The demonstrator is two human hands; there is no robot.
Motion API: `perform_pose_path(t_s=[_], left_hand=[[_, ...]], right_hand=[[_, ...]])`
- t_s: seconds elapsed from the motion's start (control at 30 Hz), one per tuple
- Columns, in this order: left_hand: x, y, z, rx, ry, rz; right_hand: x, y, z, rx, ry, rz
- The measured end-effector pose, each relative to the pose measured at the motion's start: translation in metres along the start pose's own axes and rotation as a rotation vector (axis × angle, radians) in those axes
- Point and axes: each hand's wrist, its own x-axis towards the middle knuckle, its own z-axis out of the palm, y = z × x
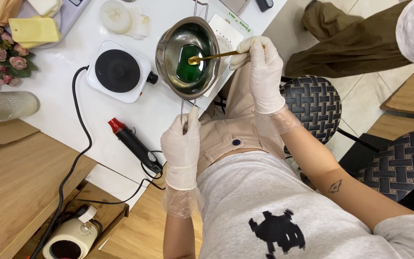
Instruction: The person holds a melting pot of green melted wax and uses a spoon to ladle the wax into leaf-shaped molds on a tray, filling several molds one at a time. They then place a block of wax into the pot and use a heat gun to melt it.
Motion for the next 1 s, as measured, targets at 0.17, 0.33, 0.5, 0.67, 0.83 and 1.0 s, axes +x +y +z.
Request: perform_pose_path(t_s=[0.17,0.33,0.5,0.67,0.83,1.0], left_hand=[[-0.001,-0.001,0.000,0.027,0.013,0.037],[-0.002,-0.001,0.000,0.044,0.011,0.034],[-0.002,-0.004,0.001,0.047,0.010,0.055],[-0.002,-0.002,0.001,0.053,0.016,0.050],[-0.001,-0.002,0.000,0.046,0.022,0.030],[-0.002,-0.002,-0.001,0.075,0.045,0.070]], right_hand=[[-0.001,-0.003,0.001,0.000,0.003,0.034],[-0.002,-0.001,0.000,0.007,-0.007,0.038],[-0.002,-0.001,0.000,-0.003,0.000,0.036],[-0.007,-0.007,0.001,-0.034,-0.008,0.012],[-0.018,-0.023,-0.004,-0.279,-0.090,-0.296],[-0.021,-0.045,-0.006,-0.649,-0.158,-0.726]])
